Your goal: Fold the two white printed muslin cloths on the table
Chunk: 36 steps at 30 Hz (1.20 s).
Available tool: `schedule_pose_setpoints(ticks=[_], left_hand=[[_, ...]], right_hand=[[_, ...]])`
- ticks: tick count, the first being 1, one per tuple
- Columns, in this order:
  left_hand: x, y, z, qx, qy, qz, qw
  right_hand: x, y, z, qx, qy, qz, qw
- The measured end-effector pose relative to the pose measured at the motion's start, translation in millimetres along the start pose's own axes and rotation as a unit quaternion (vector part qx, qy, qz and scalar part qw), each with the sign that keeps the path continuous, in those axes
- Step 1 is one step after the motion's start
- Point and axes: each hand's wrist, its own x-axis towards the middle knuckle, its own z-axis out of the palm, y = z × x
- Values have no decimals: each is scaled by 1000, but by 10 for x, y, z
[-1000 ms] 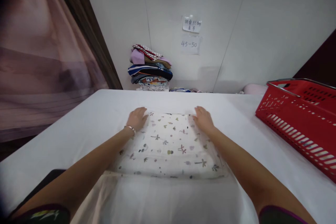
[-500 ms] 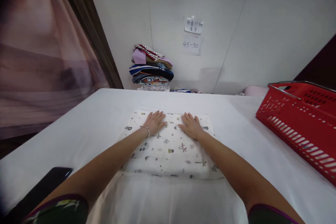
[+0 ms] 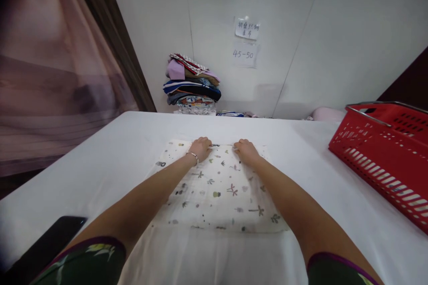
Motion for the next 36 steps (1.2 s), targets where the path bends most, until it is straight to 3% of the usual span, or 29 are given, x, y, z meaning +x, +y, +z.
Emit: schedule_pose_setpoints(ticks=[5,12,16,19,22,26,29,33,36], left_hand=[[-15,13,-7,-13,14,-19,1000],[12,13,26,-34,40,-87,995],[-143,33,19,-23,63,-23,997],[-278,16,70,-2,12,36,999],[-318,-26,139,-8,-73,-6,997],[-270,-41,131,-24,-99,-21,995],[-348,-31,24,-36,-97,-22,994],[-717,-131,-84,-16,-47,-6,999],[-962,-276,-61,-3,-71,-39,997]], right_hand=[[-31,-16,8,-5,11,-2,1000],[4,22,97,1,24,57,998],[-76,-48,115,3,52,67,996],[-154,-163,166,9,39,4,999],[-166,-236,237,21,-25,-19,999],[-154,-293,209,27,-46,-6,999],[-324,-366,100,20,-35,9,999],[-820,-372,64,10,-25,15,1000],[-1102,-278,132,6,-39,55,998]])
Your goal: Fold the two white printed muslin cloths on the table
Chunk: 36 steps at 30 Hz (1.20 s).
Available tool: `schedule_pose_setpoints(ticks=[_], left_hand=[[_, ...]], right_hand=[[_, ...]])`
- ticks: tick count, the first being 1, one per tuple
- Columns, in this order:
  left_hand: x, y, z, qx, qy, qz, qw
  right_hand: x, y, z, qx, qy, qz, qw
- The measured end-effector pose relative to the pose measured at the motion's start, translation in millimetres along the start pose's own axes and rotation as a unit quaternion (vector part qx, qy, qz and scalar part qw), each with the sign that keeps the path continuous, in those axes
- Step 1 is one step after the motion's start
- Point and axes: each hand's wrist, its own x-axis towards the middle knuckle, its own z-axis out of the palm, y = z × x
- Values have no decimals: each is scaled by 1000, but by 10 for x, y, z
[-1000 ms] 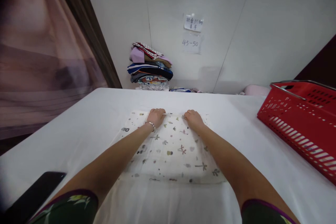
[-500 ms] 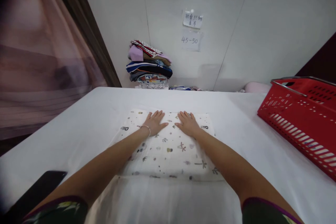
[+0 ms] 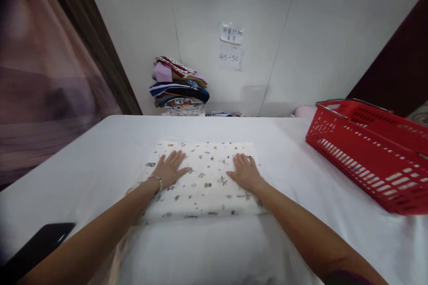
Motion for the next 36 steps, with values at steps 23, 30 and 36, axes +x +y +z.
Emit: schedule_pose_setpoints(ticks=[23,30,36], left_hand=[[-966,-193,-118,-25,87,-103,991],[-1456,-372,-126,-99,116,-288,946],[-1393,-358,-241,-203,61,-367,906]], right_hand=[[-1029,268,-92,308,128,209,919],[-1389,461,-124,398,47,333,854],[-1188,337,-304,353,-47,340,870]])
